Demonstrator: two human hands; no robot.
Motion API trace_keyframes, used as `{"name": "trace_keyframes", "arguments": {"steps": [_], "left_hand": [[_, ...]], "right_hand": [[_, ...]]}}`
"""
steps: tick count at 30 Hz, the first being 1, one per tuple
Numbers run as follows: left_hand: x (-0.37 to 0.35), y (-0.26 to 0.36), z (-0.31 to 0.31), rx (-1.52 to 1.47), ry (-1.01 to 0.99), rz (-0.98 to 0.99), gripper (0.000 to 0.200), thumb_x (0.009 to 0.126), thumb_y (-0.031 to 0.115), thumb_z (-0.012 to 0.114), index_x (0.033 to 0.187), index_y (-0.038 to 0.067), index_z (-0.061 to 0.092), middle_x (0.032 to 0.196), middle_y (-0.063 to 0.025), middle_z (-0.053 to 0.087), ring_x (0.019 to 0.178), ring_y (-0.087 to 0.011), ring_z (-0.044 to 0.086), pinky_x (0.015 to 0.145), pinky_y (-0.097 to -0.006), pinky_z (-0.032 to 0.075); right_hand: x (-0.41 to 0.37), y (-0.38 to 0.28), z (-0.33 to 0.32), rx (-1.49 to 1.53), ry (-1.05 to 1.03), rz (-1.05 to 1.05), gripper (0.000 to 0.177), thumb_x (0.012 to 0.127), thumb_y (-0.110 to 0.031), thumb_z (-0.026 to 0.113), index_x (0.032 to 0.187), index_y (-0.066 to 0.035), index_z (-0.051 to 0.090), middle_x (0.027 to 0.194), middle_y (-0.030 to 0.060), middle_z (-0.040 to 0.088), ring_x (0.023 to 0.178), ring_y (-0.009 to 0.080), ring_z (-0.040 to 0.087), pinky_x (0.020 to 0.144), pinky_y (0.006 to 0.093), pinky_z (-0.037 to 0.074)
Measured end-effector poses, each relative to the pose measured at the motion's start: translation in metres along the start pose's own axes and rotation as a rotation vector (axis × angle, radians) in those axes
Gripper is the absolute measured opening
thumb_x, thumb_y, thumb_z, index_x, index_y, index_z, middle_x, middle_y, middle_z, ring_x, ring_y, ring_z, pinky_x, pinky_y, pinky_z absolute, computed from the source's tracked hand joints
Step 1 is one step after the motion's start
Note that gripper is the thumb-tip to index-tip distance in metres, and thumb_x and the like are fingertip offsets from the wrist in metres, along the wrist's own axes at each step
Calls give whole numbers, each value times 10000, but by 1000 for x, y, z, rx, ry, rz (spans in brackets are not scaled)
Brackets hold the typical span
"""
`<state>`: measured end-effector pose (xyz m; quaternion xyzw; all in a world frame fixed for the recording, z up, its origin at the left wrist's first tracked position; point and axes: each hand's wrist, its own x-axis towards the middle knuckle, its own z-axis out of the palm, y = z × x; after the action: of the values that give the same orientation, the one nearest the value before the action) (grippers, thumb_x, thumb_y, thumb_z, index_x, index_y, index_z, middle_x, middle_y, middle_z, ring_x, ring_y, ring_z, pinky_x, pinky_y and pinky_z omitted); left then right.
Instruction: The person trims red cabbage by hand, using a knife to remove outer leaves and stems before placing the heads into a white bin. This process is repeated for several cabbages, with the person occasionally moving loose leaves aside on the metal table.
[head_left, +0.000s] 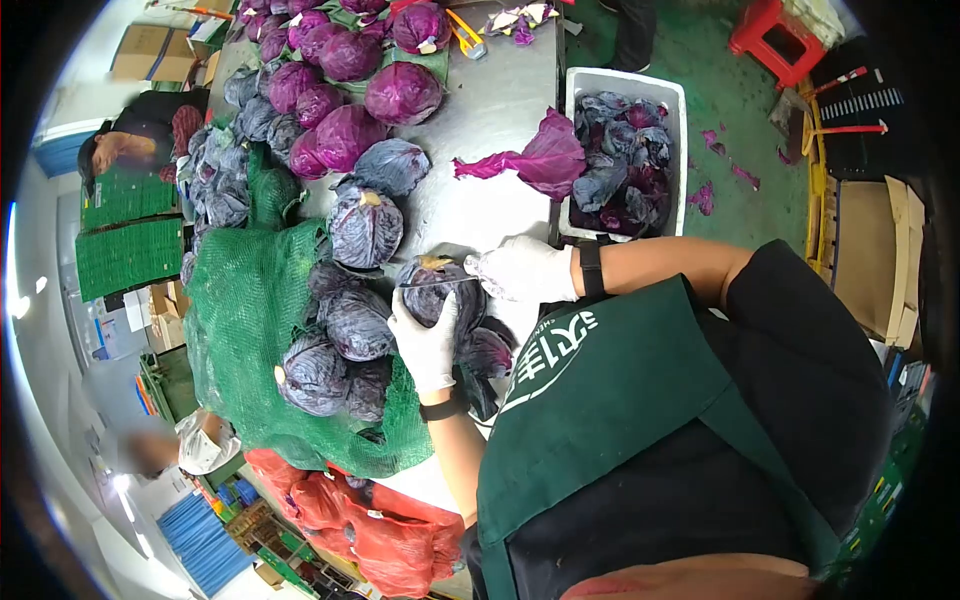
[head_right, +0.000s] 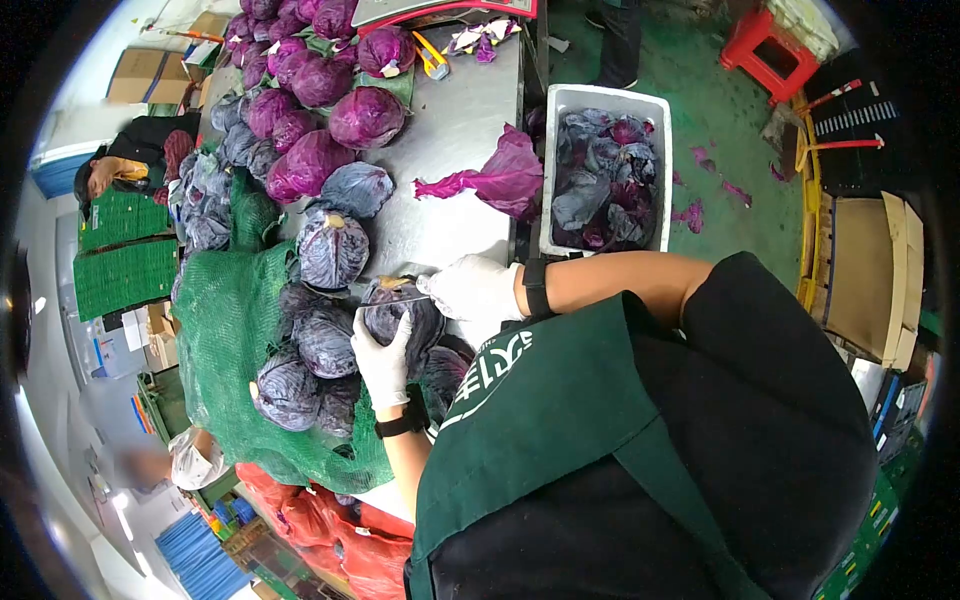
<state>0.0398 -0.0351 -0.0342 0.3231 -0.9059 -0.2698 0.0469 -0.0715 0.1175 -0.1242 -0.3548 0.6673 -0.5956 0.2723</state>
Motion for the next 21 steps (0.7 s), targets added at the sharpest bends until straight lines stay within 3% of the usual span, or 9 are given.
{"name": "trace_keyframes", "arguments": {"steps": [2,3,10,12,14,16,18,19,21], "left_hand": [[2,5,0,53,2,-13,824,751,404,828,1373,-1,469,1221,-263,540,1147,-384,546,1010,-430,426],[4,3,2,75,11,-14,821,747,413,824,1365,-1,477,1213,-263,549,1133,-383,552,1003,-427,428],[11,4,13,130,76,-70,799,755,439,800,1345,7,479,1153,-254,568,1080,-402,578,930,-451,475],[1,13,16,190,86,27,879,703,456,833,1359,10,454,1173,-271,524,1072,-439,562,928,-461,472],[-16,21,28,227,163,117,899,677,417,857,1366,11,445,1209,-274,487,1113,-447,526,966,-471,445],[-23,-5,35,-31,223,172,845,692,278,863,1370,1,443,1275,-237,464,1194,-392,481,1058,-453,376],[-28,-19,31,-279,205,214,746,759,214,832,1362,-2,449,1340,-191,455,1238,-333,469,1088,-415,357],[-30,-18,30,-522,166,73,619,848,152,760,1363,-1,452,1348,-141,473,1244,-262,468,1091,-377,358],[-25,-19,18,-850,78,-243,554,897,111,691,1374,-13,439,1303,-137,506,1224,-242,473,1085,-356,351]], "right_hand": [[7,-44,-21,-543,-266,89,323,1038,-241,383,961,-29,615,699,128,633,612,285,649,558,376,532],[12,-44,-20,-749,-225,48,323,1033,-230,378,1009,-21,623,781,141,685,710,315,691,629,386,566],[39,-13,2,-978,-86,-75,283,900,-134,524,1111,48,575,930,154,707,823,288,704,719,364,564],[47,-1,10,-1254,-203,17,261,906,-139,496,1110,-10,594,909,105,693,792,248,692,698,339,558],[54,10,0,-1223,-218,21,230,903,-144,502,1046,-12,625,913,113,694,752,237,689,696,353,556],[60,46,-11,-735,-214,-9,181,883,-108,512,940,-6,650,837,169,671,708,266,666,652,395,531],[62,42,-21,-1241,-699,-375,188,859,-86,511,969,-1,638,813,183,659,703,306,649,638,418,514],[52,58,-20,-828,-522,-66,245,814,-111,536,1022,-22,628,817,185,651,702,341,630,654,435,502],[33,22,-31,-646,-310,63,283,791,-124,554,1052,-38,622,818,186,647,707,353,626,664,442,500]]}}
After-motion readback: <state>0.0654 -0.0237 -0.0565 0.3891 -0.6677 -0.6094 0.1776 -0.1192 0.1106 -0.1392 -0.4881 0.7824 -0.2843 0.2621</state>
